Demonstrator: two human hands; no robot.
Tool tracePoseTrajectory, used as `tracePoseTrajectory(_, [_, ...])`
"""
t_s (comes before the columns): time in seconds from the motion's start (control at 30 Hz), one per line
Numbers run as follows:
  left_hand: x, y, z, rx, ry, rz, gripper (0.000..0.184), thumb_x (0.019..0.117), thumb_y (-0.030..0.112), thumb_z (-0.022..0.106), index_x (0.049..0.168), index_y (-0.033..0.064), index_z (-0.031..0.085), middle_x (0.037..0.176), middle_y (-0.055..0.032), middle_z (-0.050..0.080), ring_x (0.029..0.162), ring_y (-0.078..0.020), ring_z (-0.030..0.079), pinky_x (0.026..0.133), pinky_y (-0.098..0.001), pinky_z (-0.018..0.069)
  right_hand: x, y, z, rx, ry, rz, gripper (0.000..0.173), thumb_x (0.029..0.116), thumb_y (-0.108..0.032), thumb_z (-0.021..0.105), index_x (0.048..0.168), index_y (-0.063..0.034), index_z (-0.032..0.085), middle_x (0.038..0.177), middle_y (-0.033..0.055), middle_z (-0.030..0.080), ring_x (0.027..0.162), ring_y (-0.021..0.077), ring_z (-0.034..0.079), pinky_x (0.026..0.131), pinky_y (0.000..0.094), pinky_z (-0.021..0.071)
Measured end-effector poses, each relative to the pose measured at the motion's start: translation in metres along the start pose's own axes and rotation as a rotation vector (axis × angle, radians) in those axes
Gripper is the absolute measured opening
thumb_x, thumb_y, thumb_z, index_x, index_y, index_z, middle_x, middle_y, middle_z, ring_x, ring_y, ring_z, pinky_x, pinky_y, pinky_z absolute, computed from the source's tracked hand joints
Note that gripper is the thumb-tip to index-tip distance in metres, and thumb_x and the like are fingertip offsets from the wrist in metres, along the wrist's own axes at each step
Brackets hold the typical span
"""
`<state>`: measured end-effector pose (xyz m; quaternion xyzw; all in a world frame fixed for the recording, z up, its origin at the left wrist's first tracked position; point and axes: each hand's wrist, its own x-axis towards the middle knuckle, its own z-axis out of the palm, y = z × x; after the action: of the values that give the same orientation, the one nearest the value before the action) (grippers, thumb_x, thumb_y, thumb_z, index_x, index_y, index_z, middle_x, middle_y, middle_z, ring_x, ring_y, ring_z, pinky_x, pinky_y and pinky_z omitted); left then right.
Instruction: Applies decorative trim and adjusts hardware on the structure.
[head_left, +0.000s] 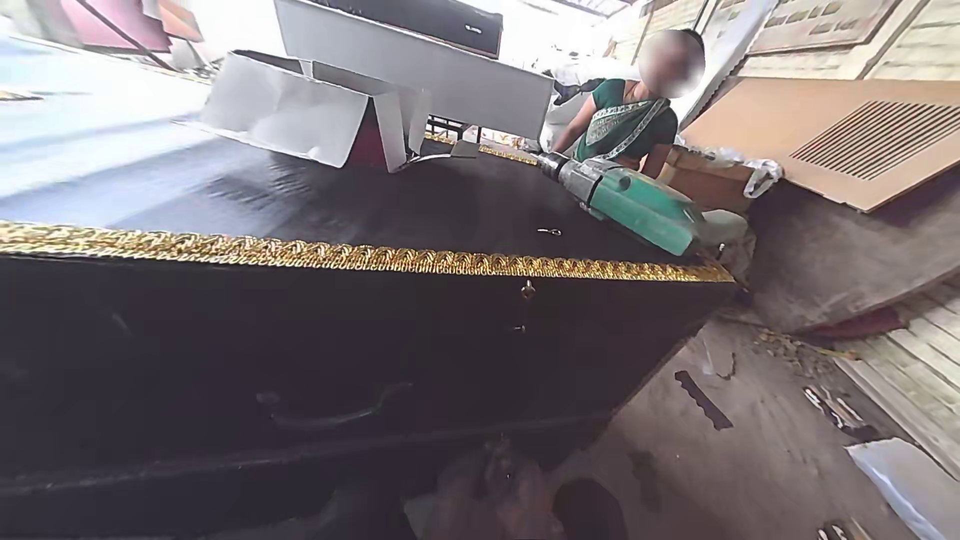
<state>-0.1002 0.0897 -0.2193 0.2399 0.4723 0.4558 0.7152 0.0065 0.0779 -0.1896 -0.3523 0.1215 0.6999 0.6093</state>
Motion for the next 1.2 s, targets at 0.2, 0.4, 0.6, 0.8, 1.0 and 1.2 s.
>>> tracePoseTrajectory(0.2, [0.008,0.013,0.003,-0.146,-0.108,-0.195,0.025,0.1063,0.02,0.05,0.1,0.0037,0.067,0.08,-0.0045,0.068,0.068,-0.0119,0.065,0.064,-0.0282,0.0564,-0.003,-0.001,0.005,-0.08,0.077,-0.04,0.027,0.1088,-0.015,0.039,0.096,-0.0065,0.061,0.07,0.0031,0.063,0.056,0.0115,0.062,0.056,0.025,0.0575])
tracePoseTrajectory(0.4, [0.005,0.03,0.014,-0.295,-0.157,-0.3,0.028,0.1057,0.019,0.047,0.094,0.0034,0.067,0.07,-0.0038,0.063,0.055,-0.0104,0.059,0.051,-0.025,0.0524,-0.006,-0.005,0.004,-0.229,0.065,-0.002,0.021,0.1088,-0.018,0.046,0.099,-0.008,0.061,0.076,0.0021,0.065,0.062,0.0112,0.065,0.061,0.026,0.0595])
tracePoseTrajectory(0.6, [0.006,0.027,0.024,-0.353,0.003,-0.334,0.019,0.1007,0.013,0.054,0.087,0.004,0.063,0.064,-0.005,0.06,0.051,-0.0123,0.057,0.048,-0.0265,0.0515,-0.002,-0.007,0.0,-0.283,0.002,0.04,0.024,0.1085,-0.021,0.048,0.093,-0.0096,0.062,0.07,0.0004,0.063,0.056,0.0085,0.06,0.054,0.023,0.0553])
tracePoseTrajectory(0.8, [0.025,0.016,0.014,-0.247,-0.014,-0.322,0.018,0.0988,0.016,0.058,0.106,0.0014,0.065,0.084,-0.0116,0.07,0.07,-0.0199,0.068,0.06,-0.0367,0.0585,-0.016,-0.004,-0.007,-1.359,0.17,-0.664,0.027,0.0962,-0.029,0.072,0.104,-0.0031,0.076,0.088,0.0094,0.075,0.079,0.0185,0.071,0.077,0.0395,0.0598])
tracePoseTrajectory(1.0, [0.014,0.023,0.021,-0.294,0.031,-0.301,0.014,0.0964,0.01,0.062,0.107,0.0012,0.063,0.083,-0.01,0.069,0.067,-0.016,0.067,0.058,-0.031,0.058,-0.024,0.004,-0.002,-2.068,0.2,-0.917,0.032,0.1035,-0.021,0.054,0.123,-0.0071,0.075,0.12,0.0137,0.075,0.113,0.0304,0.071,0.101,0.0496,0.0542])
tracePoseTrajectory(1.2, [0.016,0.028,0.022,-0.263,0.086,-0.361,0.01,0.097,0.011,0.063,0.102,0.0024,0.063,0.077,-0.0069,0.066,0.062,-0.0133,0.064,0.055,-0.0282,0.0557,-0.005,0.013,-0.013,-2.359,0.338,-0.975,0.039,0.1007,-0.026,0.05,0.134,-0.0162,0.068,0.123,0.011,0.073,0.103,0.0317,0.074,0.082,0.0528,0.0603])
